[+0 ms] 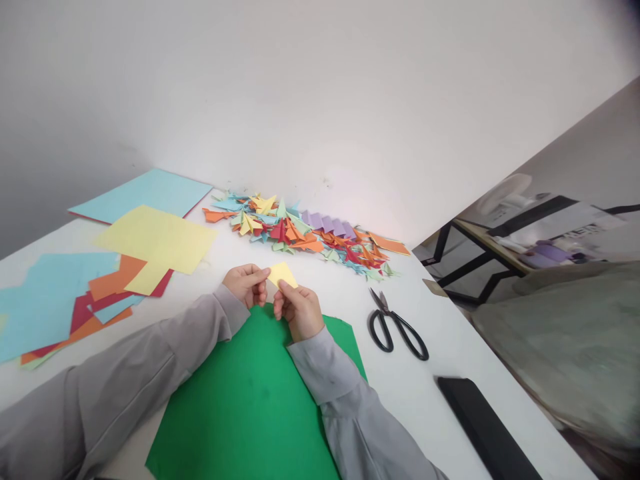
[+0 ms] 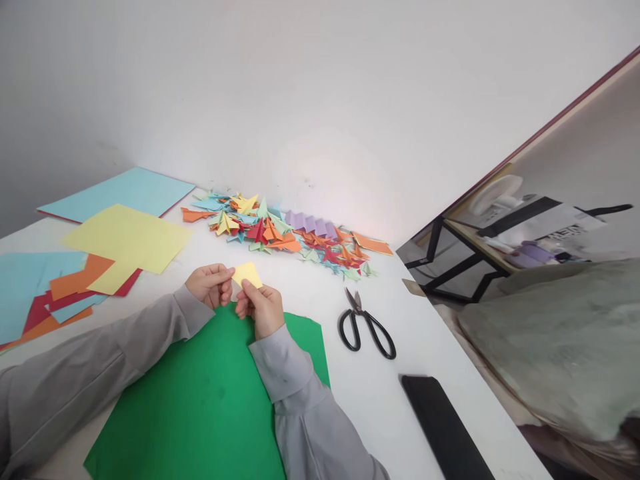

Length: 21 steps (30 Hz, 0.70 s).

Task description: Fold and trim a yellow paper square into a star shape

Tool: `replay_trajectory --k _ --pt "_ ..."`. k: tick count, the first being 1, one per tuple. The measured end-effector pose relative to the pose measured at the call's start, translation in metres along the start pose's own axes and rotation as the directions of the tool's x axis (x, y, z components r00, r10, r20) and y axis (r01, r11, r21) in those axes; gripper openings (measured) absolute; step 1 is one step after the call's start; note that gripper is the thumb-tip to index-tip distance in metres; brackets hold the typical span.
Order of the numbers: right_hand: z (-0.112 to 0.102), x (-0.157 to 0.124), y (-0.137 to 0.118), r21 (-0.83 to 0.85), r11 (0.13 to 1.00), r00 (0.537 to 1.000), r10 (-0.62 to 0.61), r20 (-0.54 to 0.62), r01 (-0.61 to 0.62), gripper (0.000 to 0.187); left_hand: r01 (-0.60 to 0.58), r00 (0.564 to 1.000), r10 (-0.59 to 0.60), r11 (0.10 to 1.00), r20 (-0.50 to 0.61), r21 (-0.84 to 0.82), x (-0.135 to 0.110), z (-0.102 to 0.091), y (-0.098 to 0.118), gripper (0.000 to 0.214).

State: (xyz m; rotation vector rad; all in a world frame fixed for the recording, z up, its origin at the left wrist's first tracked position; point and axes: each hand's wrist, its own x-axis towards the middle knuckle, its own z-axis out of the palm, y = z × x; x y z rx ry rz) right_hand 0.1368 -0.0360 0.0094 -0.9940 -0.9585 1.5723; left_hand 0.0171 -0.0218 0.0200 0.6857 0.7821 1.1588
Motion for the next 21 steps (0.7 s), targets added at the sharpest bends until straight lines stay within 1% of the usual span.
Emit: replay_trajectory --k 4,8,12,14,18,21 --pt "0.0011 -0.0004 0.0002 -0.032 0.999 1.000 -0.006 -0.012 0.005 0.033 0.011 1.000 -0.011 1.000 0.000 0.005 0.0003 0.0001 0.0004 0.038" --pt "0.0016 0.0003 0.0021 -0.058 0.997 0.998 -0.051 -0.029 0.049 0.033 0.007 1.000 -0.008 0.999 0.027 0.038 0.0013 -0.0002 -0.0008 0.035" --pt "-0.0008 0.0017 0.0045 -0.099 0.992 0.997 -0.082 0.008 0.082 0.032 0.006 0.996 -0.010 0.999 0.087 0.052 0.0014 -0.0016 -0.0019 0.036" --pt "-0.0018 0.0020 0.0049 -0.106 0.990 0.995 -0.092 0.032 0.095 0.030 0.003 0.995 -0.008 0.999 0.097 0.049 0.0009 -0.0019 -0.0016 0.036" --pt "0.0009 -0.0015 0.0024 -0.139 0.983 0.991 -0.109 0.075 0.119 0.027 -0.007 1.000 0.005 0.999 0.027 0.038 0.0003 -0.0004 0.0000 0.036" --pt "0.0056 -0.0067 -0.0010 -0.239 0.963 0.987 -0.097 0.128 0.125 0.028 -0.017 1.000 0.018 0.999 -0.023 0.044 0.0012 -0.0003 0.0007 0.037"
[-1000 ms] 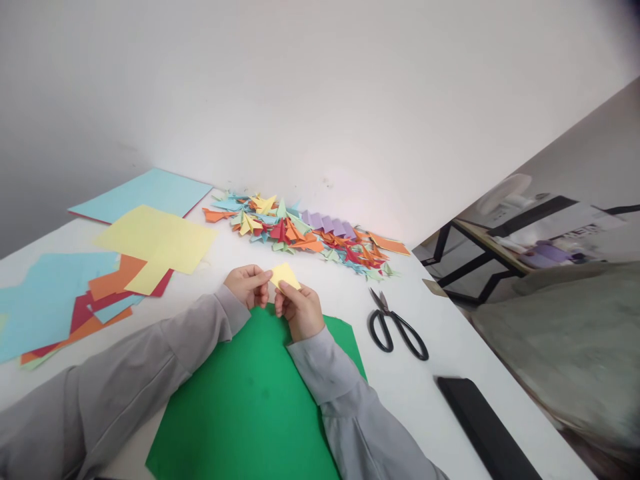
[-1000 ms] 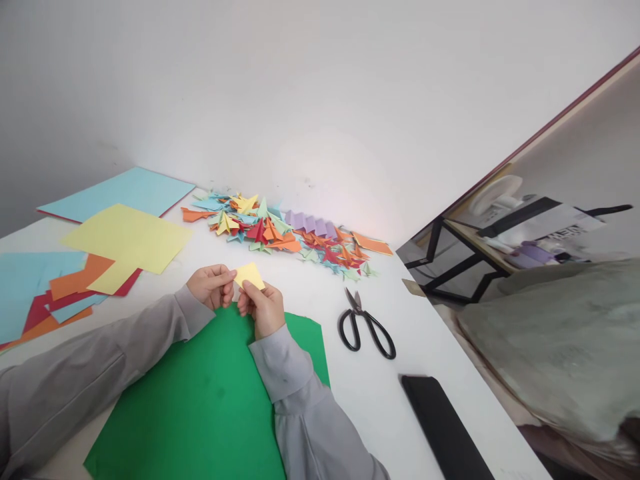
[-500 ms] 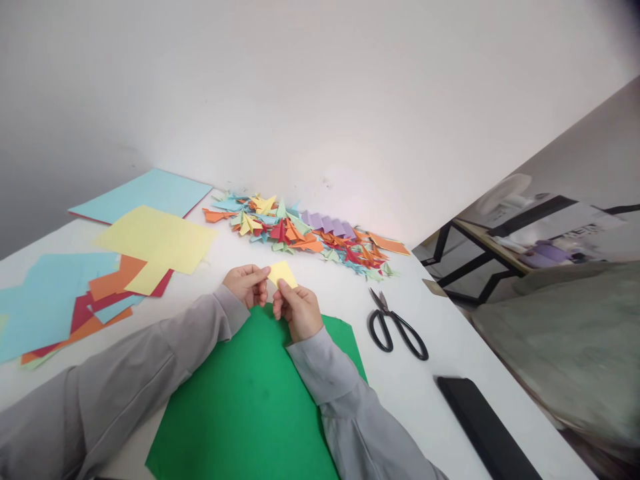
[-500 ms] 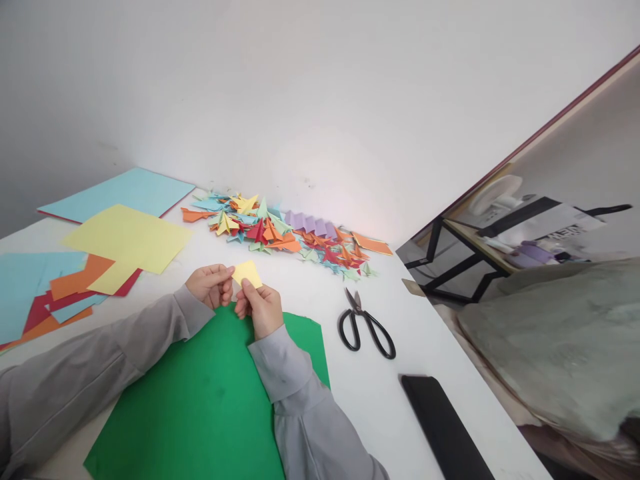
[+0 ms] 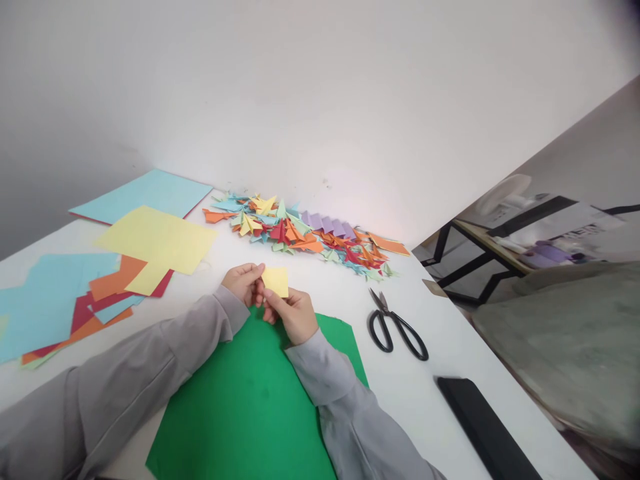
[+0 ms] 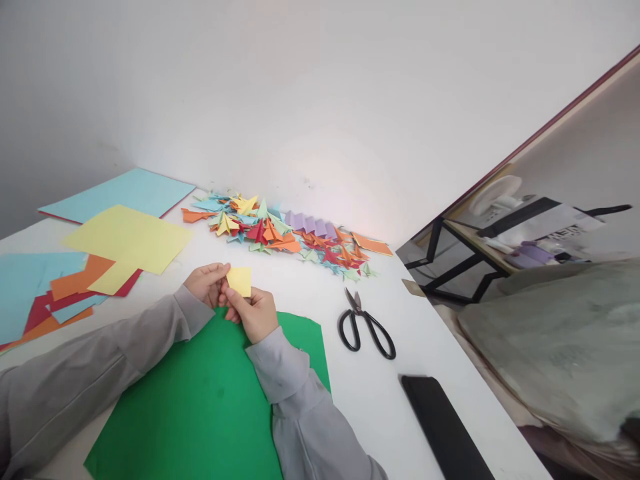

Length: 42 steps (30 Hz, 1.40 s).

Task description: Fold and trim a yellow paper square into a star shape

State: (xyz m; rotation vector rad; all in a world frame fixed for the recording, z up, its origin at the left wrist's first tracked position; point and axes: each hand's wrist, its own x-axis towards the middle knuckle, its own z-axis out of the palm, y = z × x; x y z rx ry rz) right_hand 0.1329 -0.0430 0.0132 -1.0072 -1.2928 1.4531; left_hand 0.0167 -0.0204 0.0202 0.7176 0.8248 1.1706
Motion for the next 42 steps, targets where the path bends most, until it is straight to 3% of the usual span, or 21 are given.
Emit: replay_trajectory --k 6,12,18,27,32,37,42 --pt "0.001 -0.001 -0.002 0.012 0.999 0.999 0.035 -0.036 -0.035 0.040 -0.092 0.996 0.090 0.988 0.016 0.121 0.002 -0.005 -0.003 0.038" --pt "0.000 0.000 -0.002 -0.037 0.999 0.999 -0.011 -0.030 0.010 0.032 -0.158 0.987 0.147 0.946 0.059 0.284 -0.002 -0.004 -0.003 0.040" --pt "0.003 -0.002 -0.006 -0.081 0.995 0.998 -0.058 -0.031 0.055 0.029 -0.023 0.999 0.015 0.973 0.038 0.228 -0.003 -0.004 0.002 0.039" --pt "0.002 0.000 -0.001 -0.050 0.998 0.995 -0.033 -0.096 0.028 0.031 -0.007 1.000 0.008 0.993 -0.005 0.119 0.000 -0.002 0.002 0.042" --pt "-0.002 0.004 0.004 0.029 0.999 0.991 -0.011 -0.131 0.015 0.032 -0.085 0.995 0.075 0.985 0.071 0.148 0.002 -0.003 0.000 0.033" --pt "-0.001 0.003 0.004 0.036 0.999 0.996 -0.004 -0.094 0.007 0.034 -0.117 0.992 0.106 0.970 0.064 0.214 0.004 -0.007 -0.006 0.026" --pt "0.001 0.002 0.001 -0.025 0.999 0.997 -0.026 -0.069 0.025 0.038 -0.130 0.991 0.127 0.980 0.028 0.151 0.005 -0.006 -0.006 0.026"
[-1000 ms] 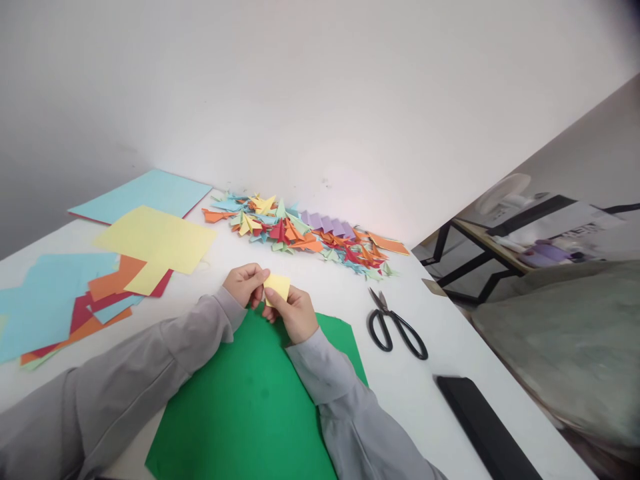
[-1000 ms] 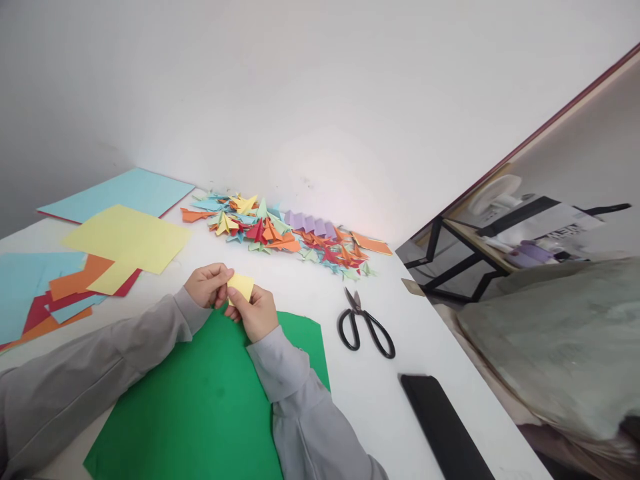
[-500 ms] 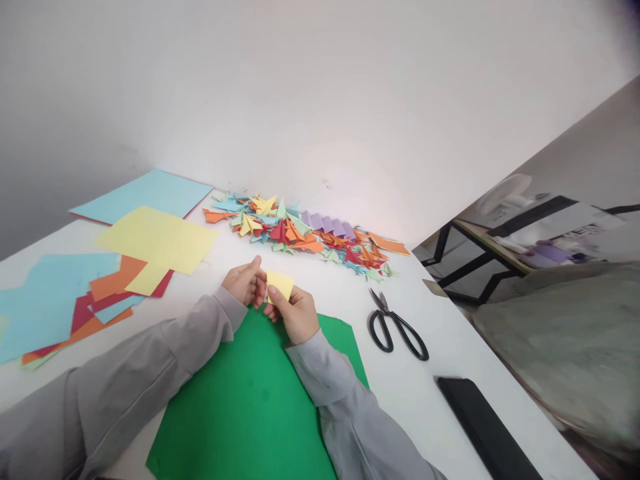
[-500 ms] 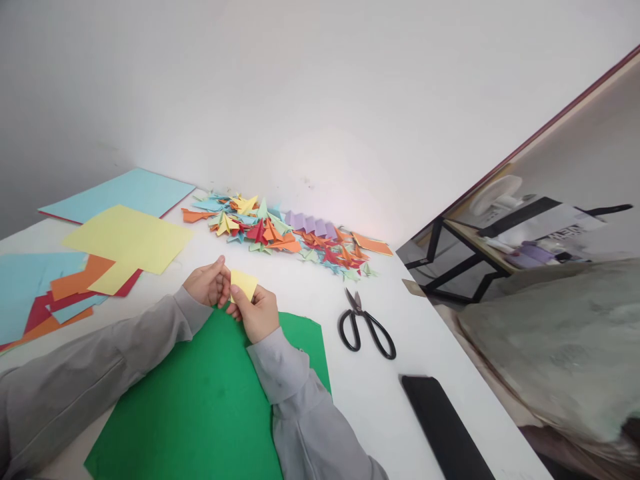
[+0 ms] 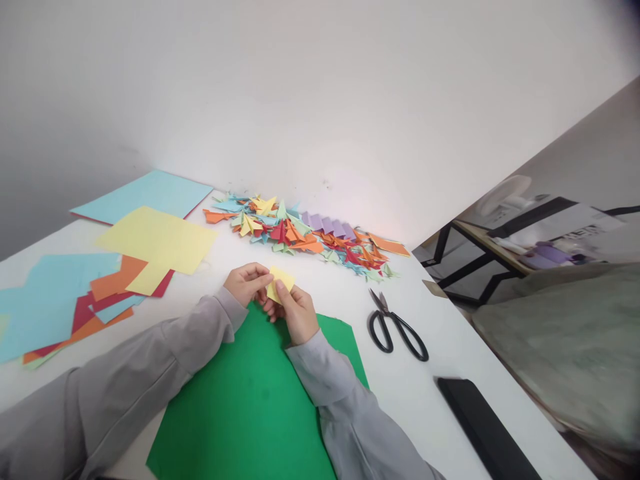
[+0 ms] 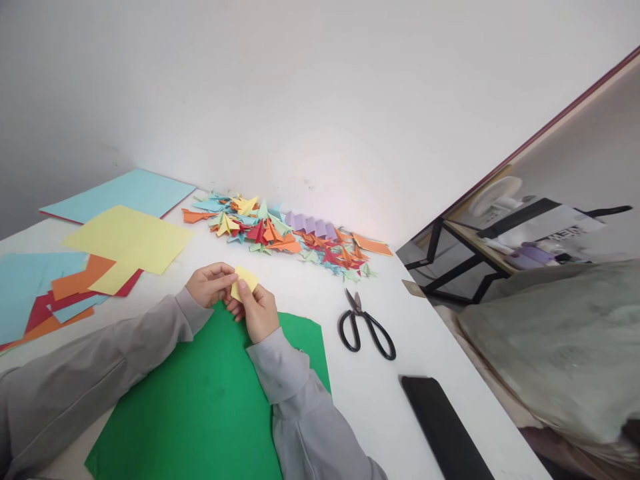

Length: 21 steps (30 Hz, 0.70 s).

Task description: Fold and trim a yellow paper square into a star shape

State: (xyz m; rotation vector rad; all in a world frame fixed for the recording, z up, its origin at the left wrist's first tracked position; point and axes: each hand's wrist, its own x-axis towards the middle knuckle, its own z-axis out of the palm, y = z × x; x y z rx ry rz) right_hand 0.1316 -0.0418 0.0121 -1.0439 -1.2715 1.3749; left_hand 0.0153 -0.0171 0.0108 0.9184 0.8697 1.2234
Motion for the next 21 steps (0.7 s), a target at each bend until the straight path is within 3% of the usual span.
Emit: replay_trajectory --k 4,6,14,21 --pt "-0.0032 0.0011 -0.0016 -0.047 0.994 0.971 -0.111 -0.212 0.103 0.028 0.052 0.995 -0.060 0.992 -0.073 -0.112 -0.0011 0.0025 0.0045 0.028" --pt "-0.0050 0.0019 -0.0019 -0.068 0.984 0.949 -0.177 -0.261 0.165 0.028 0.068 0.992 -0.080 0.989 -0.092 -0.128 -0.0018 0.0034 0.0059 0.028" --pt "-0.0064 0.0027 0.0008 -0.156 0.962 0.930 -0.260 -0.262 0.225 0.022 0.103 0.992 -0.106 0.994 -0.073 -0.042 -0.0013 0.0037 0.0042 0.029" --pt "-0.0070 0.0011 0.0002 -0.200 0.961 0.948 -0.232 -0.216 0.189 0.034 0.092 0.989 -0.098 0.994 -0.111 -0.061 -0.0026 0.0048 0.0043 0.030"
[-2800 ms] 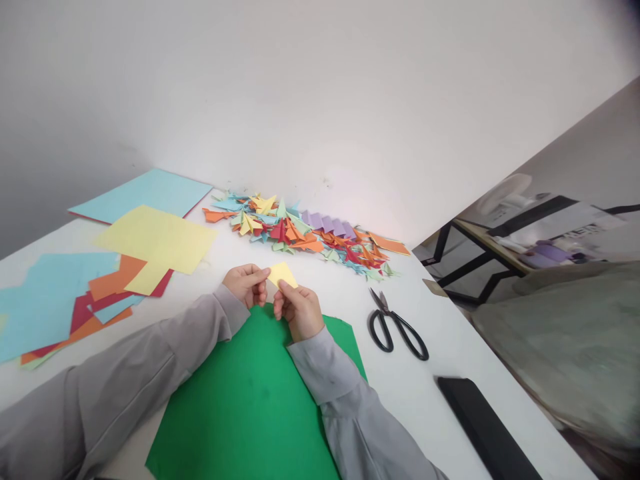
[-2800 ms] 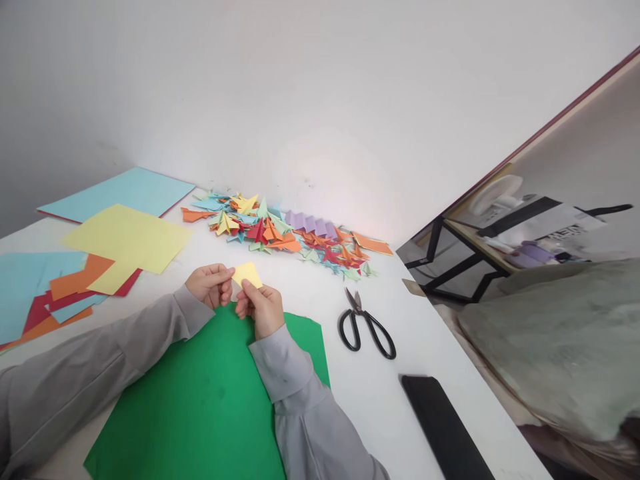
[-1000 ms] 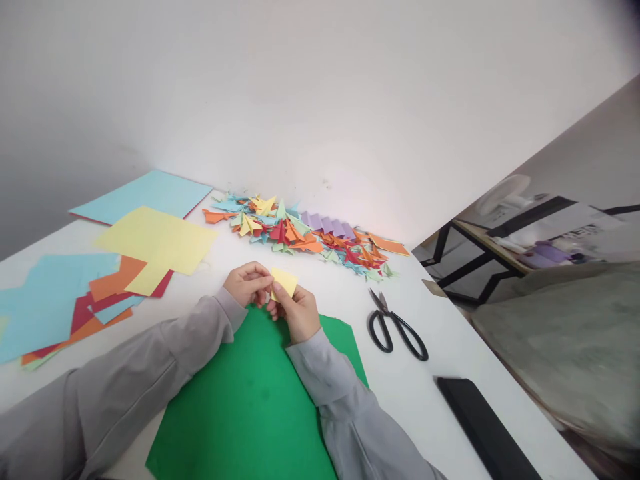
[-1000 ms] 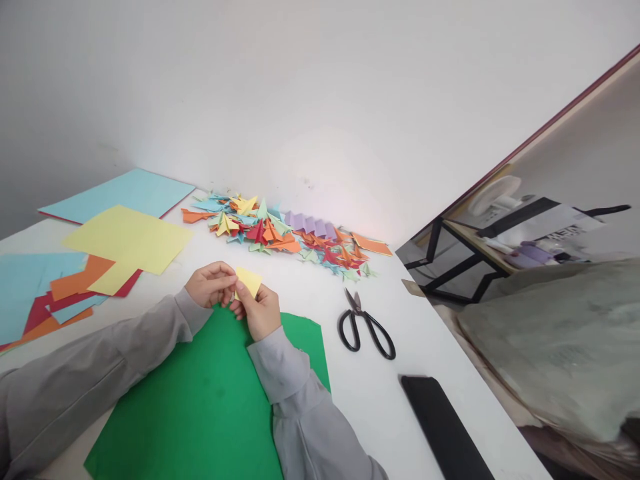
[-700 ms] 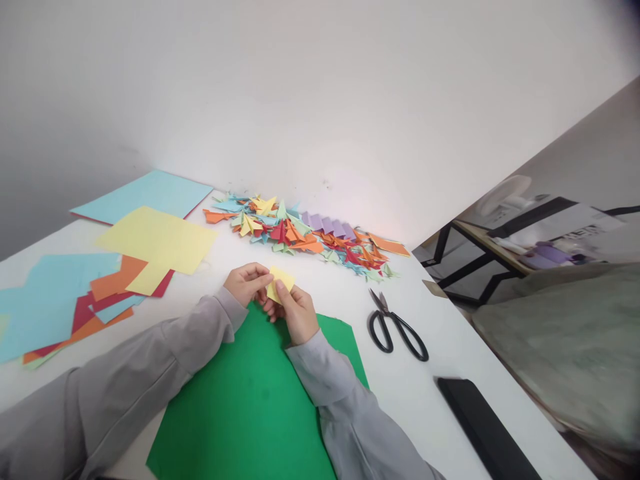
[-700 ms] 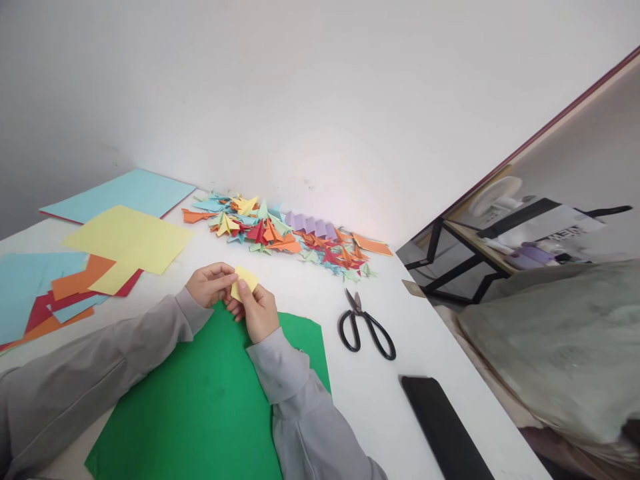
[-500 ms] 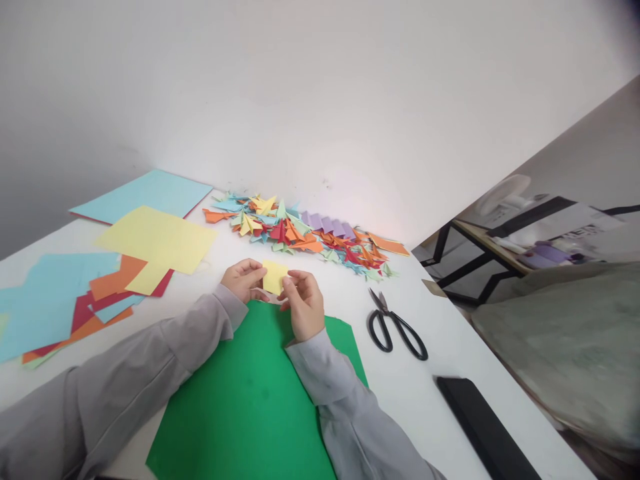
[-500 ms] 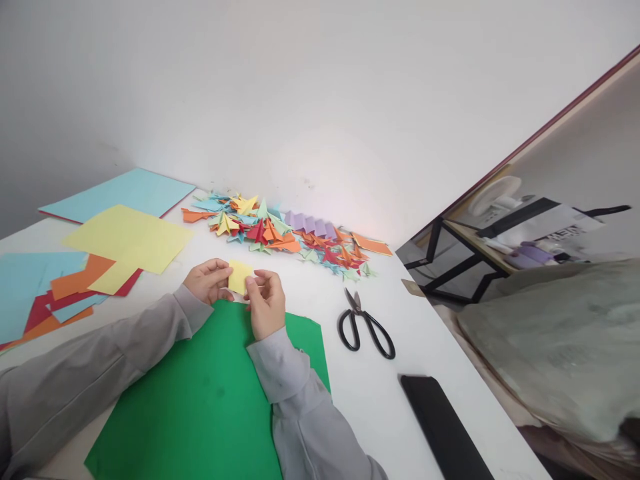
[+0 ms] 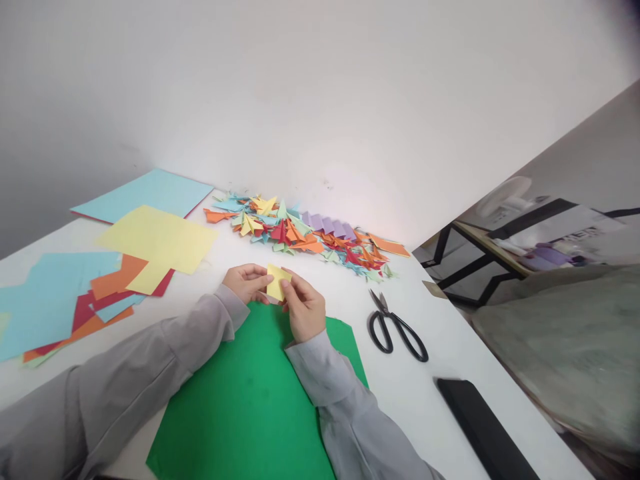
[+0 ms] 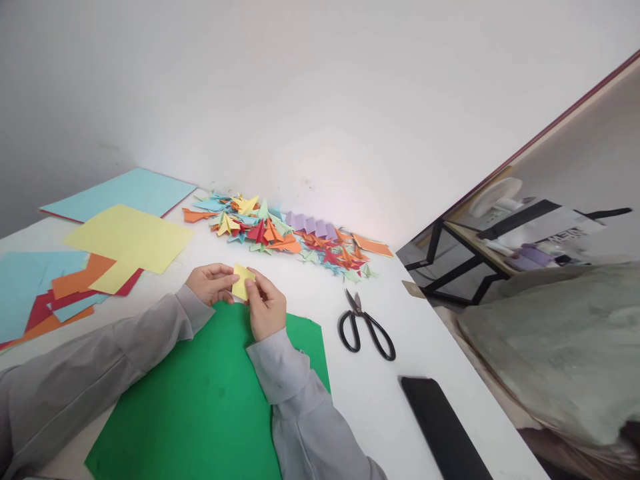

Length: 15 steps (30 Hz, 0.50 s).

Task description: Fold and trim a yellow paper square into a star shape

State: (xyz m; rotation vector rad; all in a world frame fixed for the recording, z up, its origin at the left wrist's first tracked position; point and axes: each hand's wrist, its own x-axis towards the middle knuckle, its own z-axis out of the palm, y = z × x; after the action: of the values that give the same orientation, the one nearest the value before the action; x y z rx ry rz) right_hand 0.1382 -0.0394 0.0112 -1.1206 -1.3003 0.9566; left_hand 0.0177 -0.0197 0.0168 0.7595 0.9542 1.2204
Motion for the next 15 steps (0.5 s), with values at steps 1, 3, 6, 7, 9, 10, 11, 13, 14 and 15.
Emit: replay_trajectory --k 1,3,6,7,9,10,11,13,14,15 --pt "0.0000 -0.0004 -0.0002 -0.006 1.000 1.000 0.004 0.014 -0.004 0.035 -0.004 1.000 0.004 1.000 -0.001 0.001 -0.0001 0.0000 0.0004 0.031" --pt "0.0000 -0.0013 -0.0005 -0.015 1.000 0.999 0.006 0.036 -0.005 0.037 0.011 1.000 -0.011 1.000 -0.015 0.003 0.0001 -0.0002 0.0018 0.032" --pt "-0.0003 -0.0029 -0.0004 -0.029 1.000 0.998 0.008 0.055 -0.006 0.037 0.077 0.997 -0.077 0.997 -0.006 -0.019 0.0011 -0.0005 0.0043 0.028" --pt "-0.0004 -0.0033 -0.0003 -0.035 0.999 0.998 0.005 0.060 -0.003 0.037 0.098 0.995 -0.097 0.995 0.017 -0.024 0.0016 -0.0008 0.0049 0.025" --pt "-0.0004 -0.0041 0.0001 -0.052 0.999 0.998 -0.011 0.067 0.015 0.035 0.121 0.991 -0.120 0.992 0.064 -0.024 0.0026 -0.0016 0.0055 0.021" --pt "-0.0004 -0.0044 0.0003 -0.059 0.998 0.997 -0.025 0.069 0.029 0.033 0.126 0.989 -0.123 0.992 0.079 -0.023 0.0031 -0.0021 0.0056 0.020" --pt "-0.0003 -0.0046 0.0005 -0.064 0.997 0.997 -0.041 0.071 0.046 0.031 0.125 0.989 -0.122 0.992 0.086 -0.025 0.0034 -0.0026 0.0054 0.019" --pt "-0.0001 -0.0047 0.0008 -0.069 0.995 0.995 -0.067 0.076 0.072 0.027 0.121 0.989 -0.118 0.992 0.088 -0.032 0.0037 -0.0033 0.0051 0.018" --pt "0.0000 -0.0047 0.0008 -0.069 0.994 0.994 -0.074 0.078 0.080 0.026 0.117 0.990 -0.113 0.992 0.087 -0.036 0.0036 -0.0035 0.0050 0.018" --pt "0.0001 -0.0047 0.0007 -0.070 0.994 0.994 -0.075 0.081 0.081 0.025 0.113 0.990 -0.109 0.993 0.086 -0.040 0.0034 -0.0035 0.0050 0.018"
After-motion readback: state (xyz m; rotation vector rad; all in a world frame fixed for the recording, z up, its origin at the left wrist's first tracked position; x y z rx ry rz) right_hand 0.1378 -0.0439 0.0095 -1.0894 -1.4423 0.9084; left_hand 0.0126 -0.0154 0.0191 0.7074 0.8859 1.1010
